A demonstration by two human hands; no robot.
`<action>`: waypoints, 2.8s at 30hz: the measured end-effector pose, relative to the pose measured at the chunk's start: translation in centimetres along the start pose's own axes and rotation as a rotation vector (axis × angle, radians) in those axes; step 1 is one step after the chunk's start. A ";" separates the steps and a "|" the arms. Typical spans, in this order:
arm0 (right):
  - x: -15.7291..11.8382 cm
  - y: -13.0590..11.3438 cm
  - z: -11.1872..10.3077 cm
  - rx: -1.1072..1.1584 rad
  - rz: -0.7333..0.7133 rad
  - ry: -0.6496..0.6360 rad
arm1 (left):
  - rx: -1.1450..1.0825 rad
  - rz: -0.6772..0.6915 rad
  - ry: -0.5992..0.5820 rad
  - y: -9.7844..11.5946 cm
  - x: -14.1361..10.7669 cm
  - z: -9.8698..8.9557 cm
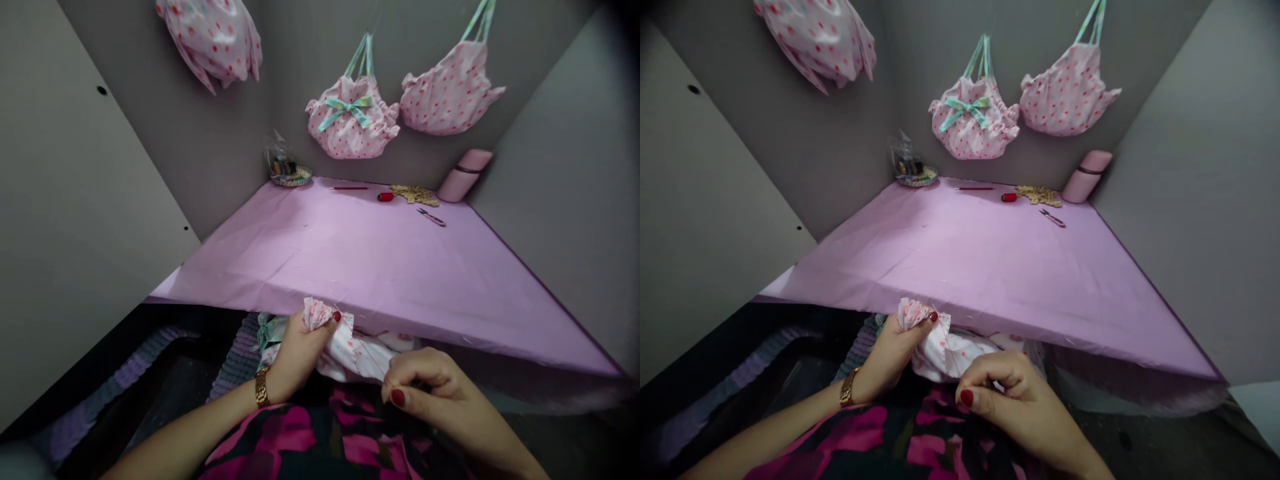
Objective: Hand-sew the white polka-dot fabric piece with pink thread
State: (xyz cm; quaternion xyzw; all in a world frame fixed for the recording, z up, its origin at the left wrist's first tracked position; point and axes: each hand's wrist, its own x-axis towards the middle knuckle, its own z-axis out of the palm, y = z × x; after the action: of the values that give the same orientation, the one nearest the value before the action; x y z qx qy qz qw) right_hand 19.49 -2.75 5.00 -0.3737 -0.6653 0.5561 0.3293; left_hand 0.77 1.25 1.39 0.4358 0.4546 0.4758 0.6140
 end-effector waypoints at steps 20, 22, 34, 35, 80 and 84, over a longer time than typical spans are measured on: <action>2.6 2.9 0.0 0.050 0.220 0.350 | 0.040 0.000 -0.079 -0.1 -0.1 0.1; 3.2 3.1 0.5 0.015 0.195 0.340 | 0.053 0.005 -0.106 -0.1 -0.1 0.0; 3.3 3.5 1.5 0.018 0.122 0.479 | -0.217 -0.109 -0.126 -0.1 -0.5 0.8; 3.2 3.5 1.5 0.013 0.120 0.477 | -0.214 -0.110 -0.125 -0.1 -0.5 0.8; 4.1 2.3 -6.3 -0.104 -0.030 0.676 | -0.189 -0.136 -0.087 0.3 -0.3 0.6; 6.9 1.7 -14.3 -0.607 0.017 0.862 | -0.209 -0.119 -0.138 0.8 -0.2 0.8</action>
State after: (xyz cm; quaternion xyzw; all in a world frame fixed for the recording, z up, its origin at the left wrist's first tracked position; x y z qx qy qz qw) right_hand 28.44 10.41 5.88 -0.6524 -0.5976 0.1366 0.4457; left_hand 1.40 1.07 2.35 0.3735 0.3842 0.4522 0.7130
